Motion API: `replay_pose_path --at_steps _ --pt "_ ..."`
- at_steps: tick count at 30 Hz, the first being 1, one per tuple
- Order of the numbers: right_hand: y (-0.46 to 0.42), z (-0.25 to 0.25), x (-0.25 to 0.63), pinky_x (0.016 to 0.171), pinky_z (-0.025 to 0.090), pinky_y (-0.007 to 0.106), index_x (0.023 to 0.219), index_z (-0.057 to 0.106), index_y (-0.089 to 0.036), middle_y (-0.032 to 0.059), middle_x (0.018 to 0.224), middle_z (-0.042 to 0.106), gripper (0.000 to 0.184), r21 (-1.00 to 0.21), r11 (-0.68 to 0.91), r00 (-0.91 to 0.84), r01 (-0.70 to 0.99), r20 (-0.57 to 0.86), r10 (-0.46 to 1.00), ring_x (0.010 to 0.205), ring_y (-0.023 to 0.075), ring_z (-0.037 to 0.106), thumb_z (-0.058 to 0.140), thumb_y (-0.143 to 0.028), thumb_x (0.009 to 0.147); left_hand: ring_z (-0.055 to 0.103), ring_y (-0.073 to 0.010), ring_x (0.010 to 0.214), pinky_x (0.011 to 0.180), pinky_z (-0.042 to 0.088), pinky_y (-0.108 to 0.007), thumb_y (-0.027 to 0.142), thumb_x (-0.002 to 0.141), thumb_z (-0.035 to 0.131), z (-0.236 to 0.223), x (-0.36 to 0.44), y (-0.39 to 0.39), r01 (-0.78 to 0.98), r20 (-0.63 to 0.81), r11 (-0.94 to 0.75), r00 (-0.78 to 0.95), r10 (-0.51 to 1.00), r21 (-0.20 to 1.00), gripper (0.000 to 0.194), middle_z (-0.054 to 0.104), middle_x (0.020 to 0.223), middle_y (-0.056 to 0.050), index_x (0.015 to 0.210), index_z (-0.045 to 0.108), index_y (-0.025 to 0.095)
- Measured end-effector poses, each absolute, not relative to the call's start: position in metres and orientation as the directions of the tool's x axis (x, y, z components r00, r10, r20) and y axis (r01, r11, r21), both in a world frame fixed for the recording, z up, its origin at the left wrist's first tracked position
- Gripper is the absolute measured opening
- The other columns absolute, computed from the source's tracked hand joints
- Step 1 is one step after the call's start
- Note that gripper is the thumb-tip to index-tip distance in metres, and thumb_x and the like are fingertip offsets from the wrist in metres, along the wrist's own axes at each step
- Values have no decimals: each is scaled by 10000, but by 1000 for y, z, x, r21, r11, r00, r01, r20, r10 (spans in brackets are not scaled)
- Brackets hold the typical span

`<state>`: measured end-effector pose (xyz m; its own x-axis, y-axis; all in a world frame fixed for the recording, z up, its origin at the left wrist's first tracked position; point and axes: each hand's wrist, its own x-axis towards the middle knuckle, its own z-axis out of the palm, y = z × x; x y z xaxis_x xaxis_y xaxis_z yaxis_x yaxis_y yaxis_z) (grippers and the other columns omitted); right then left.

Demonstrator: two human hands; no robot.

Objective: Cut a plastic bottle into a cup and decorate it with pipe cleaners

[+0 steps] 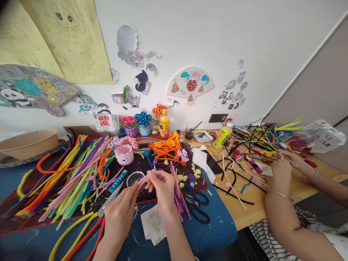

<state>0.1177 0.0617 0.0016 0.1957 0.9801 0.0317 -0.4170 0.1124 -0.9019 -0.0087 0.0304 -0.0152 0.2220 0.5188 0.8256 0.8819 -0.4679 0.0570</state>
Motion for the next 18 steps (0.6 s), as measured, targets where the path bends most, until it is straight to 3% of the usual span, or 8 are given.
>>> replay_pose_path --at_steps 3,11,18 --pt "60 -1 118 411 384 198 626 731 -150 1 508 630 254 -899 119 186 -420 43 982 417 81 537 800 -373 727 665 -125 545 500 438 -238 158 995 484 -19 -8 30 879 828 -472 212 519 70 202 716 694 -41 997 666 70" --pt "57 -1 119 410 379 204 646 749 -150 3 506 632 224 -895 128 183 -427 53 982 420 84 529 806 -354 719 731 -168 720 626 525 -233 102 981 468 -26 -11 25 838 809 -535 240 537 106 201 756 829 -86 1067 649 78" --pt "57 -4 118 416 367 210 634 746 -151 -5 492 605 242 -885 118 171 -450 44 984 429 87 520 806 -369 719 745 -208 763 645 554 -256 101 959 475 -32 -14 23 789 784 -555 160 600 264 246 773 869 -105 1075 691 109"
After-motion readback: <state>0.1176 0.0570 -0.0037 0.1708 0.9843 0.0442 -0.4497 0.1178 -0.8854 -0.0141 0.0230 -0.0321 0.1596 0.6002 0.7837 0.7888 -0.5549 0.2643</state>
